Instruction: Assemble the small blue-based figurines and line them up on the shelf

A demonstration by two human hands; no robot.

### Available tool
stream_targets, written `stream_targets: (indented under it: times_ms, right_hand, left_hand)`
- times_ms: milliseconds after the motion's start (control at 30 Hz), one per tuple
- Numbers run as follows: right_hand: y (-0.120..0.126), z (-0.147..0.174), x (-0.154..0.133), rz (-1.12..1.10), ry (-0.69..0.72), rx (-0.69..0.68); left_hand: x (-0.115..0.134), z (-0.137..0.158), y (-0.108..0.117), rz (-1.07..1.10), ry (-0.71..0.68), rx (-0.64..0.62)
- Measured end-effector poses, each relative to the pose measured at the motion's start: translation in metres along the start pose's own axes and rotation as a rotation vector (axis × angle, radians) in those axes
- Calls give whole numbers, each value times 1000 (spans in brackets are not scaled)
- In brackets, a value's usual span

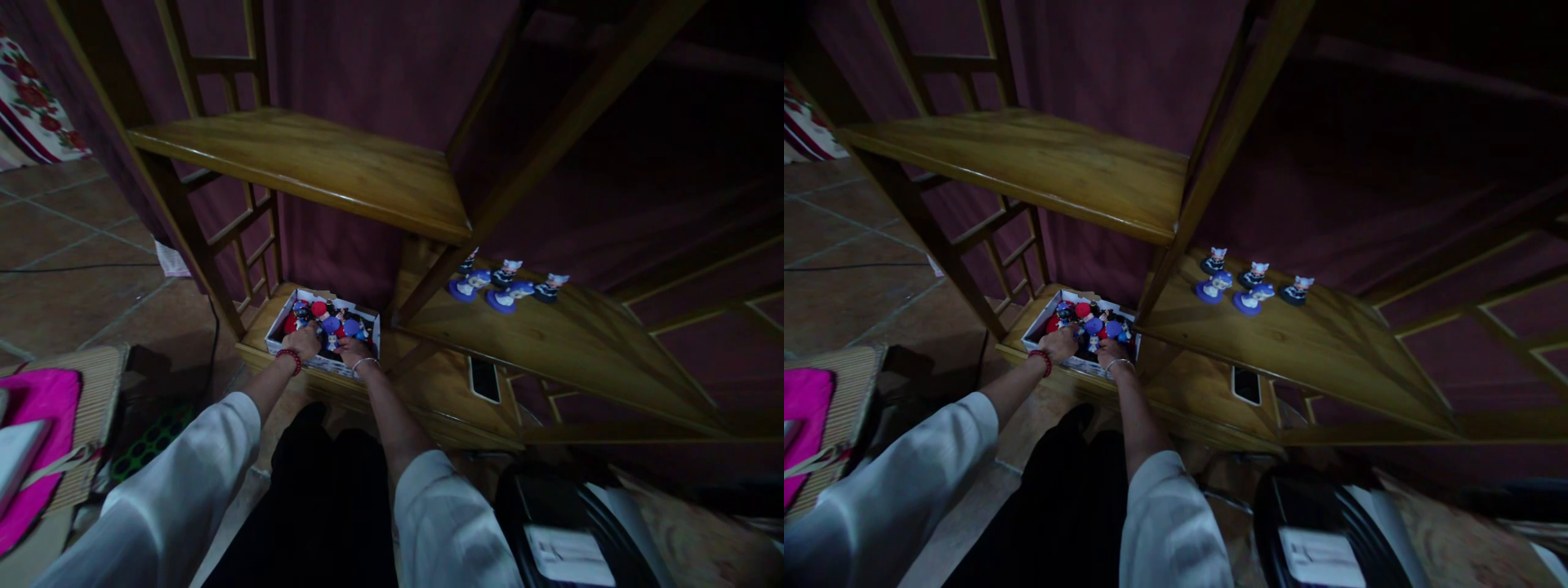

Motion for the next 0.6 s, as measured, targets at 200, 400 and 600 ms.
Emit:
stream_targets:
  times_ms: [200, 400, 600]
  right_hand:
    - [4, 1, -4, 88, -95, -109]
    - [8, 2, -9, 167, -160, -148]
    - [10, -3, -13, 238, -220, -180]
  left_hand:
    - [-2, -5, 0, -8, -16, -20]
    - [-2, -8, -3, -18, 0, -3]
    - [-1, -8, -4, -34, 29, 16]
Point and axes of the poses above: each hand's wrist, its own z-axis away from the middle knuckle, its own y-axis out of the back of the hand, x = y × z, the point moved 1 cm from there along -z, towards the middle knuckle, and after that the axes turned 6 degrees about x, right-handed, at the moved point
